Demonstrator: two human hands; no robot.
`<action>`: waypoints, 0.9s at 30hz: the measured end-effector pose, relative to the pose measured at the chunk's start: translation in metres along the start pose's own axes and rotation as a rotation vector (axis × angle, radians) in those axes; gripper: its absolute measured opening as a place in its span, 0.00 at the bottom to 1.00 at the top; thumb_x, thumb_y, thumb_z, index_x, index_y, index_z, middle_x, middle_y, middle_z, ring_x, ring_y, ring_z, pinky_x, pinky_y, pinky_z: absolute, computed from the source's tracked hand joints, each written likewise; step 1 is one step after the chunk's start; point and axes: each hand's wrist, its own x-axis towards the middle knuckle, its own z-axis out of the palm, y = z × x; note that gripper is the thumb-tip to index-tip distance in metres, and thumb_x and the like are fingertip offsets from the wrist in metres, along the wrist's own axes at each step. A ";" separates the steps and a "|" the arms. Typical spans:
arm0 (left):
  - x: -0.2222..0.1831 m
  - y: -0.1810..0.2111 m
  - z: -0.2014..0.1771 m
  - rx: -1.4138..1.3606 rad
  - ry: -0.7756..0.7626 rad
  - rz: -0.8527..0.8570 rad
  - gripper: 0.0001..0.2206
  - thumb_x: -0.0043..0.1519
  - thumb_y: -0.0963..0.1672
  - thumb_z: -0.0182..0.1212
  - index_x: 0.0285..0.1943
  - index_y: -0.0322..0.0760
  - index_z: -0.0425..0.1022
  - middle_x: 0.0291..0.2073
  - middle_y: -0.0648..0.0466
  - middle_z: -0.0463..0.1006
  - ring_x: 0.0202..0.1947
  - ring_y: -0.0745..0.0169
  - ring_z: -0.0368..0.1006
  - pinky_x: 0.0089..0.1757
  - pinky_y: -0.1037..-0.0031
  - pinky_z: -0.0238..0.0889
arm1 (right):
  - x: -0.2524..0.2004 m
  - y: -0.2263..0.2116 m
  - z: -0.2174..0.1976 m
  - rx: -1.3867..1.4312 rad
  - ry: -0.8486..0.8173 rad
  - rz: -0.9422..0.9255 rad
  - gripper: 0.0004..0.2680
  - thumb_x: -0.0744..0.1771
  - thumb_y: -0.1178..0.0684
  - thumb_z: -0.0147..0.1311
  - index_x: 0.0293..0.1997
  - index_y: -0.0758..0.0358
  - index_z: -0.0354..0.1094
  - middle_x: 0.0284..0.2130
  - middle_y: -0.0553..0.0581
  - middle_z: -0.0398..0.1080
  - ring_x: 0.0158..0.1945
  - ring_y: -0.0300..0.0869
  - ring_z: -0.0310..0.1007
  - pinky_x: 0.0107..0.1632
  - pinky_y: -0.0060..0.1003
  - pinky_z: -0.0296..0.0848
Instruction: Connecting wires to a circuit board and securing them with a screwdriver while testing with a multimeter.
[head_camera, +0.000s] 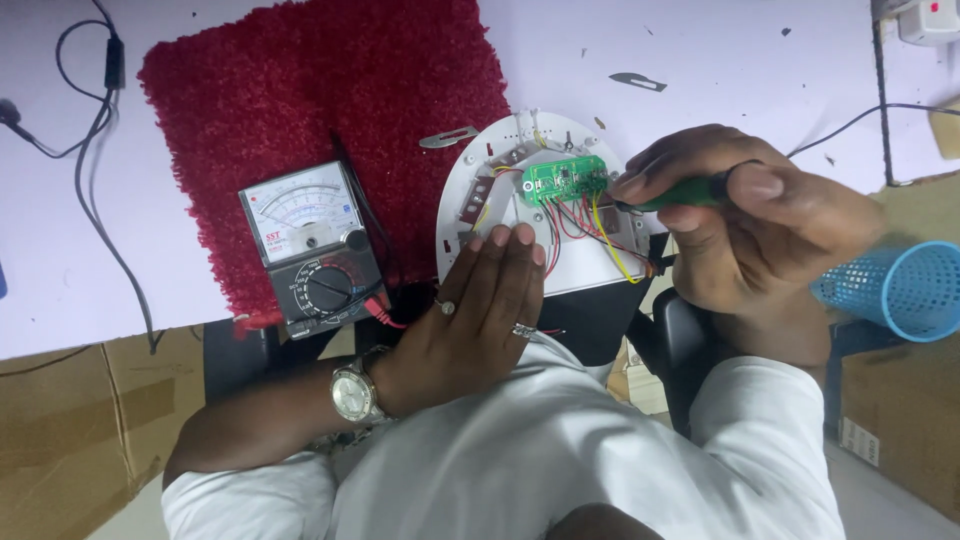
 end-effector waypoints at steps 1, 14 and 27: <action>0.000 0.000 0.000 0.000 0.000 -0.001 0.13 0.78 0.41 0.51 0.67 0.24 0.73 0.61 0.35 0.77 0.61 0.41 0.77 0.61 0.60 0.75 | -0.001 -0.003 0.002 0.000 -0.001 0.000 0.13 0.75 0.67 0.43 0.66 0.61 0.46 0.40 0.78 0.68 0.42 0.61 0.79 0.50 0.55 0.88; -0.001 0.000 0.001 0.019 0.008 0.003 0.14 0.79 0.43 0.55 0.67 0.25 0.72 0.61 0.37 0.78 0.61 0.43 0.77 0.62 0.61 0.73 | -0.018 -0.001 -0.009 -0.277 0.034 0.034 0.25 0.73 0.69 0.59 0.76 0.55 0.46 0.57 0.66 0.62 0.46 0.65 0.77 0.58 0.62 0.84; -0.001 0.001 0.001 -0.007 0.009 0.003 0.15 0.78 0.41 0.45 0.67 0.25 0.74 0.62 0.36 0.77 0.62 0.40 0.76 0.62 0.58 0.71 | -0.010 0.005 -0.007 0.258 0.117 0.299 0.09 0.76 0.58 0.41 0.61 0.49 0.46 0.47 0.89 0.66 0.52 0.75 0.77 0.74 0.69 0.76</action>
